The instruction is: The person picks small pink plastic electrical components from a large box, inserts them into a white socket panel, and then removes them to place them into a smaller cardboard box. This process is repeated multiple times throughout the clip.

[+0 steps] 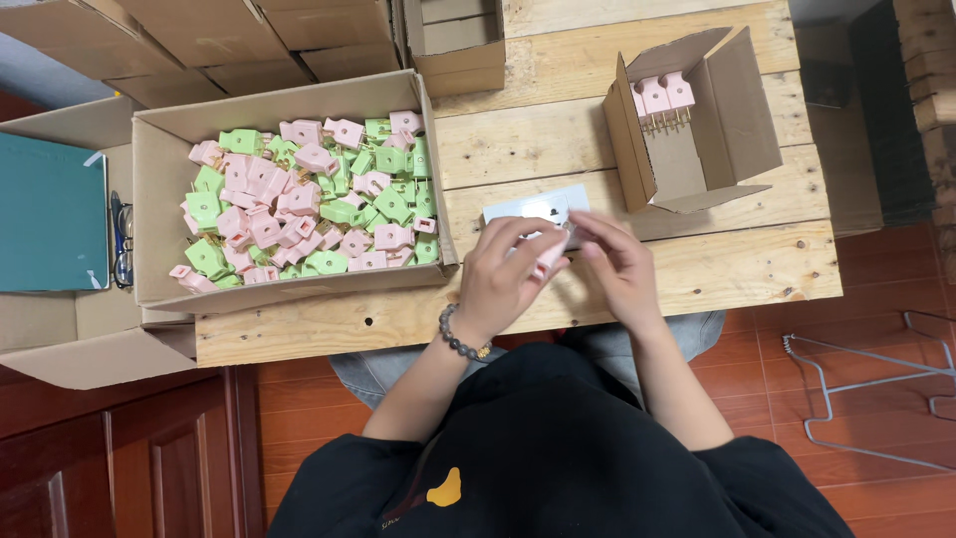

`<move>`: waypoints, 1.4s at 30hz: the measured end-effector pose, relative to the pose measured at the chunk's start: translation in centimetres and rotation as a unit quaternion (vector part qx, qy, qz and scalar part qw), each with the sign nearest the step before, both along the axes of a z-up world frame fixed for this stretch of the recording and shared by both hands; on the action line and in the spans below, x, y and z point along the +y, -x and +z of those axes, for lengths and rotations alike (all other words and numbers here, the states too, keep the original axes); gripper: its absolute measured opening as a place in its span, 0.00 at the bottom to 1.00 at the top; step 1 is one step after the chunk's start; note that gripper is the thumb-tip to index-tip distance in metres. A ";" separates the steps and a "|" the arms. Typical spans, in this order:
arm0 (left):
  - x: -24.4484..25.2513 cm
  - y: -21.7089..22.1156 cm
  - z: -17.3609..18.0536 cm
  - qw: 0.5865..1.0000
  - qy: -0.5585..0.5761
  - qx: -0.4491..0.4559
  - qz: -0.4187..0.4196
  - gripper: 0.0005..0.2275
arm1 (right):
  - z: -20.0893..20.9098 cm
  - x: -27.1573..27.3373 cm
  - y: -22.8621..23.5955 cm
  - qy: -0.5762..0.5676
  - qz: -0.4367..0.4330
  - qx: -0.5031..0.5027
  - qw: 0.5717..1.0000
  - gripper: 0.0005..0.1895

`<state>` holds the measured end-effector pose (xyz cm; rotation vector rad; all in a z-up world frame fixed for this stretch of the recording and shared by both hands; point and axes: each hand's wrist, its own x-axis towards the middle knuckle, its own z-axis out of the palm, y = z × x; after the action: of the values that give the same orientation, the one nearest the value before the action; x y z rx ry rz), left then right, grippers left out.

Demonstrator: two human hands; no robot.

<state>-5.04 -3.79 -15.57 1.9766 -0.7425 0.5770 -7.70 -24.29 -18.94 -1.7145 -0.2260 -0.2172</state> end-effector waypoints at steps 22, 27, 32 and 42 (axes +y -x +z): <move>1.9 2.5 -0.6 0.997 0.068 -0.035 -0.028 0.16 | 17.0 -10.5 -15.1 0.468 0.090 0.197 0.857 0.05; 2.6 2.6 -1.0 0.997 0.070 -0.012 -0.027 0.14 | 10.2 -10.4 -17.4 0.469 0.143 0.339 0.803 0.10; 3.2 2.5 -1.0 0.997 0.076 0.009 -0.023 0.13 | 5.9 -11.7 -18.3 0.463 0.161 0.372 0.788 0.10; 3.3 1.8 -1.3 0.989 0.145 0.018 -0.012 0.15 | 3.7 -13.3 -17.7 0.315 0.152 0.367 0.862 0.40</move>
<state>-6.86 -0.52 -16.86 1.7040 -0.6214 0.5985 9.95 -37.54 -15.28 -2.2387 0.0163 0.8293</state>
